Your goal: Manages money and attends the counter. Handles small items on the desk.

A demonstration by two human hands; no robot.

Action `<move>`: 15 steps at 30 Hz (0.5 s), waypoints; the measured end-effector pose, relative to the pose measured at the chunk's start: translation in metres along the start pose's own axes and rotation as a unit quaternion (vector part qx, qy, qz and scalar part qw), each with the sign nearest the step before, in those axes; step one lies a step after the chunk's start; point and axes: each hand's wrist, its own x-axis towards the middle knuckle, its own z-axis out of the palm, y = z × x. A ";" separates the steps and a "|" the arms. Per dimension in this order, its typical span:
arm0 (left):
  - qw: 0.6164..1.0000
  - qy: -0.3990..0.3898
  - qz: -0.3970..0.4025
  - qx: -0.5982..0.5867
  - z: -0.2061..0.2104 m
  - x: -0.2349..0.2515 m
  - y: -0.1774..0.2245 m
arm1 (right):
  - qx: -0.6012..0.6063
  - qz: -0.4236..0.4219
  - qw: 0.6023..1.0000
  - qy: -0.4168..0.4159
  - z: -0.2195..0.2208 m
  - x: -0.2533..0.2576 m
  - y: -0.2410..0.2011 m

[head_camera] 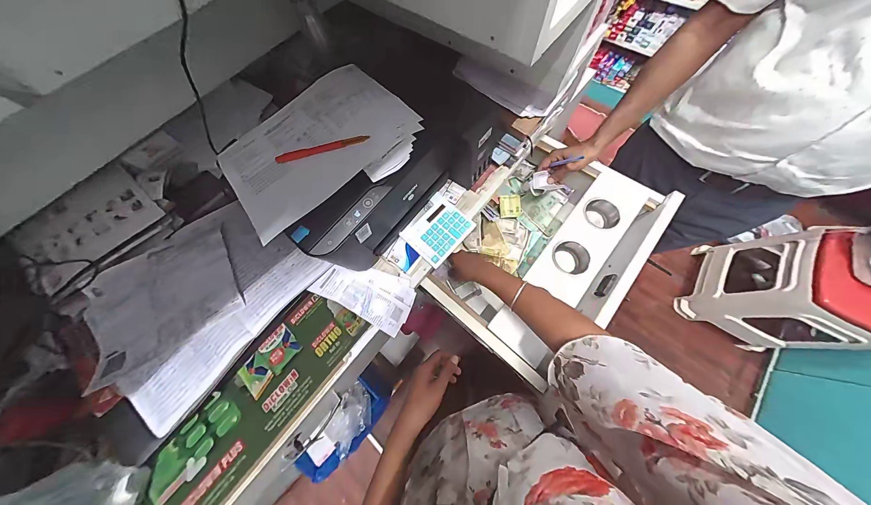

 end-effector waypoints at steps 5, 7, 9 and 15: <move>1.000 0.007 0.000 0.014 0.000 -0.003 0.003 | 0.055 -0.004 0.996 0.065 -0.014 -0.017 0.010; 1.000 0.001 -0.001 0.017 0.001 -0.005 -0.001 | 0.057 0.018 0.981 0.185 -0.017 -0.015 0.027; 1.000 -0.012 -0.010 0.016 0.004 -0.006 -0.005 | 0.035 0.048 0.983 0.174 -0.032 -0.025 0.035; 1.000 -0.022 0.000 0.021 0.009 -0.003 0.000 | -0.009 0.070 0.997 0.024 -0.008 -0.014 0.059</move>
